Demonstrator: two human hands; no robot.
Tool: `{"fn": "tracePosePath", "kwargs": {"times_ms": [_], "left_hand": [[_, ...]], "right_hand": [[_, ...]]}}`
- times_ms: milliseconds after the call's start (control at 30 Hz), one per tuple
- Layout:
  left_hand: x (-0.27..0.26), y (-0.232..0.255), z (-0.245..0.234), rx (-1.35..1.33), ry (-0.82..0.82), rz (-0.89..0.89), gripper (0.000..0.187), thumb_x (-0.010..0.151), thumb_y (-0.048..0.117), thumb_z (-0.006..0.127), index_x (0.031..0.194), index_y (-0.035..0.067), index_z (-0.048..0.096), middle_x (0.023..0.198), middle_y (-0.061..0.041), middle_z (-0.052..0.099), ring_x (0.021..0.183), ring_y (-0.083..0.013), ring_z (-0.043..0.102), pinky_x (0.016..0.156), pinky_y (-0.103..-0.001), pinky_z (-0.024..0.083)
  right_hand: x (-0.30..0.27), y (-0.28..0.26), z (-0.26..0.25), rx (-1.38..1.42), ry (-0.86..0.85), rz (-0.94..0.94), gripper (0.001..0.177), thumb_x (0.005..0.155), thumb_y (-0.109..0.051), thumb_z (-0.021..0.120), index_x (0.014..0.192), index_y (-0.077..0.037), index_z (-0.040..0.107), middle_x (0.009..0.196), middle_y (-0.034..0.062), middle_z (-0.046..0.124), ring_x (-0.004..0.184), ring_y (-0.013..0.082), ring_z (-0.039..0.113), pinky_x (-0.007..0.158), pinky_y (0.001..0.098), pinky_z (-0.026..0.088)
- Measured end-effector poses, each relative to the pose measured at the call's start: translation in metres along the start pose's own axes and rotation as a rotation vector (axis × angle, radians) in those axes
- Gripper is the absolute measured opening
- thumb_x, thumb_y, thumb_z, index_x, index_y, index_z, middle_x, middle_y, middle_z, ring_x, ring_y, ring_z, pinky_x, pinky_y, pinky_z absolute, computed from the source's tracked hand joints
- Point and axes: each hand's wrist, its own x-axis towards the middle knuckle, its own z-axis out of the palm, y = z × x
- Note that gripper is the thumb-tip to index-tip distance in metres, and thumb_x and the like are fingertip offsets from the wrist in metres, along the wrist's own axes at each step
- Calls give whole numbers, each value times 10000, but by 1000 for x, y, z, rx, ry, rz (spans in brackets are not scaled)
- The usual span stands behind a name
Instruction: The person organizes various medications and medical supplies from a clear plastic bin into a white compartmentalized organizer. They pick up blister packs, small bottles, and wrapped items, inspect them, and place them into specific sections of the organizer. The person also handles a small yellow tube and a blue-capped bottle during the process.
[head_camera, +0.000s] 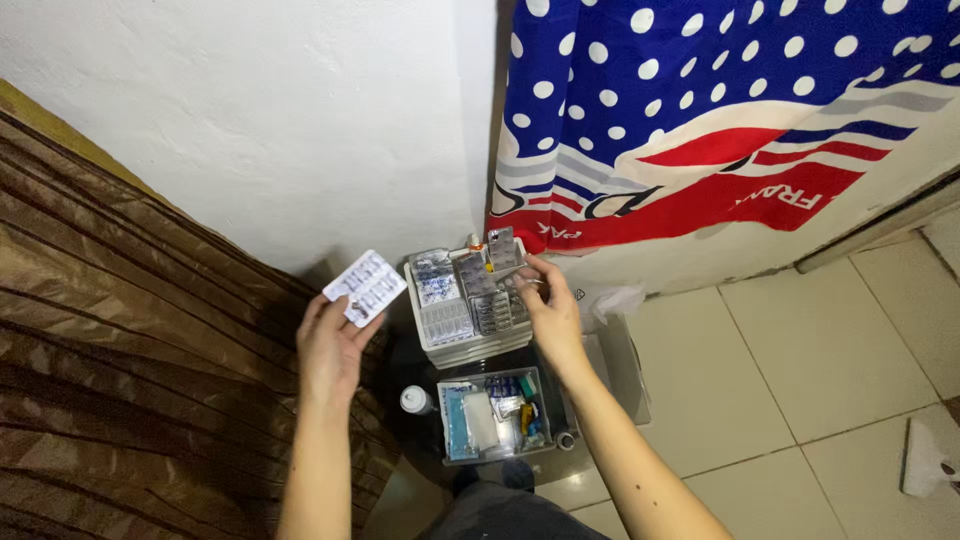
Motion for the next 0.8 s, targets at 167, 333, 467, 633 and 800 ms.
{"fn": "tracePosePath", "kwargs": {"times_ms": [167, 333, 467, 633, 800], "left_hand": [[20, -7, -17, -54, -47, 39, 216, 985, 23, 528, 1201, 11, 530, 1181, -178, 672, 1123, -317, 693, 984, -502, 583], [14, -28, -7, 18, -103, -51, 248, 966, 32, 528, 1212, 7, 543, 1184, -186, 684, 1072, -303, 709, 935, -508, 612], [-11, -49, 19, 234, -240, -110, 284, 967, 62, 561, 1242, 1, 599, 1162, -174, 708, 1013, -268, 728, 888, -449, 625], [-34, -51, 37, 204, -359, -66, 298, 965, 97, 607, 1246, 1, 627, 1143, -103, 696, 982, -210, 724, 813, -371, 616], [-41, -36, 37, 40, -407, -106, 298, 970, 117, 615, 1240, -7, 633, 1113, -106, 718, 967, -214, 730, 796, -371, 618]], "right_hand": [[-3, 4, -5, 18, 16, -1, 413, 972, -118, 645, 1378, -63, 587, 1198, 90, 709, 1069, 149, 668, 966, 287, 523], [-5, -8, 7, -61, -54, 55, 435, 973, -193, 650, 1394, -108, 579, 1101, 55, 721, 961, 130, 678, 841, 277, 558], [-10, -20, 24, 231, -226, 197, 487, 941, -202, 641, 1410, -149, 521, 1035, -1, 685, 864, 119, 675, 647, 285, 570], [-20, -36, 28, 371, -348, 195, 363, 977, -136, 656, 1330, -52, 642, 916, 18, 685, 770, 85, 631, 600, 246, 520], [-14, -43, 21, 335, -312, 158, 238, 999, -119, 643, 1191, -2, 718, 901, 23, 729, 746, 74, 636, 622, 236, 511]]}}
